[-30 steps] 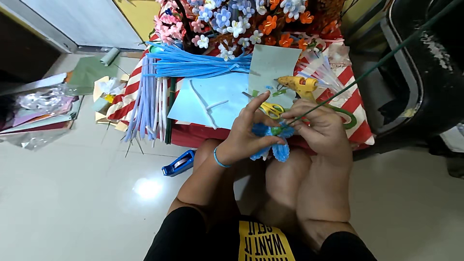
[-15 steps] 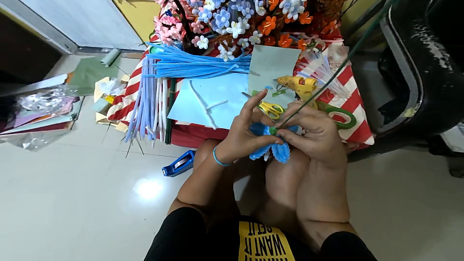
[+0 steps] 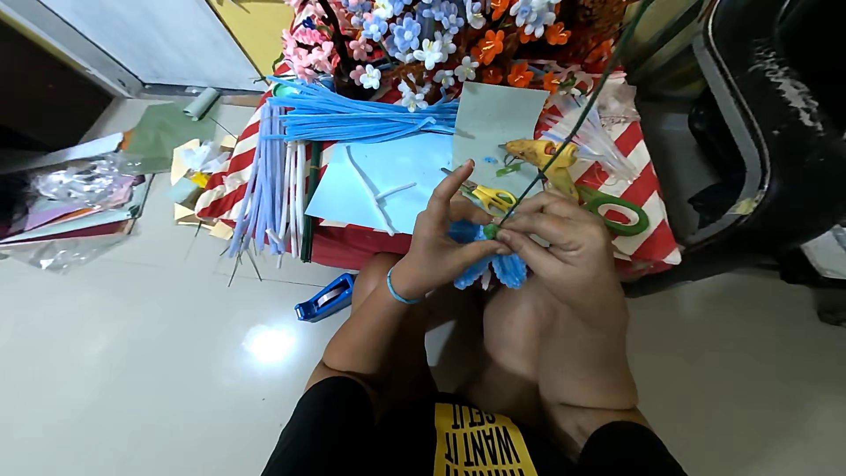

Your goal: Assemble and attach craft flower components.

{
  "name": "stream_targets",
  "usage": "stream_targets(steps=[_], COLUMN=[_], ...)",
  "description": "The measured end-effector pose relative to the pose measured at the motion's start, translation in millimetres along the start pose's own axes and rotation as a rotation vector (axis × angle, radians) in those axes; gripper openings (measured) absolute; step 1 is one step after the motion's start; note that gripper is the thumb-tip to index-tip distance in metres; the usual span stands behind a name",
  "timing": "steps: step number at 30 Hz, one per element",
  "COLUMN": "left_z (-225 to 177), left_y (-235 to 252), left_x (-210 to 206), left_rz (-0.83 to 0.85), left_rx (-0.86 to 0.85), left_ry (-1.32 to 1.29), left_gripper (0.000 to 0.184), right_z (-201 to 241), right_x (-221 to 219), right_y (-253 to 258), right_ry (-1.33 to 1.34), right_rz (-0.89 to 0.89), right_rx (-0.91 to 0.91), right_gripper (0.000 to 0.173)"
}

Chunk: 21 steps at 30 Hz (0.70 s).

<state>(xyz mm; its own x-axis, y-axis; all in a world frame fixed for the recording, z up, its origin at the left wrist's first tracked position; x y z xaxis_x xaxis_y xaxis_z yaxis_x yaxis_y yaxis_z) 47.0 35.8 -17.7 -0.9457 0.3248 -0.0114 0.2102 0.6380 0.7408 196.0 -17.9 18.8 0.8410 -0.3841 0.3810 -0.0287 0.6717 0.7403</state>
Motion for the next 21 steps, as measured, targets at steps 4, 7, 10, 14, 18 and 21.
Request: stream_targets(steps=[4,7,10,14,18,21], left_z=[5,5,2,-1,-2,-1], left_y=[1,0,-1,-3,-5,-4], left_x=[-2,-1,-1,-6,-10,-12], left_rz=[0.03,0.009,-0.024,-0.028,-0.025,0.021], left_rx=[0.123,0.107,0.024,-0.001,-0.011,0.051], left_ry=[-0.117,-0.058,0.109,0.28,0.327,0.23], left_gripper=[0.101,0.102,0.1,0.1,0.099,0.102], right_z=[-9,-15,-18,-14,-11,-12], right_x=[6,15,15,1,-9,-8], right_y=[1,2,4,5,5,5], right_ry=[0.064,0.147,0.213,0.225,0.232,0.291], right_rz=[0.067,-0.026,-0.132,-0.114,-0.057,-0.071], right_rx=[-0.1,-0.164,-0.146,-0.129,-0.143,-0.157], right_gripper=[0.016,0.018,0.004,0.015,0.006,0.006])
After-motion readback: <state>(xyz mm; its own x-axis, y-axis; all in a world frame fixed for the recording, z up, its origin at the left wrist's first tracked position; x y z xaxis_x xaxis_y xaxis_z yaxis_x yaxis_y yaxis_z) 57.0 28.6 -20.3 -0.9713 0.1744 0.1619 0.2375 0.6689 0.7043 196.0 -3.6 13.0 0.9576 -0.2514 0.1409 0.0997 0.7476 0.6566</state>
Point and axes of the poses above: each hand's wrist, its own y-axis towards the middle knuckle, its own x-axis out of the back of the hand, z = x × y, the point moved 6 cm from there along y, towards the middle knuckle, and after that the axes turned 7 degrees about -z, right-handed, at the moved point
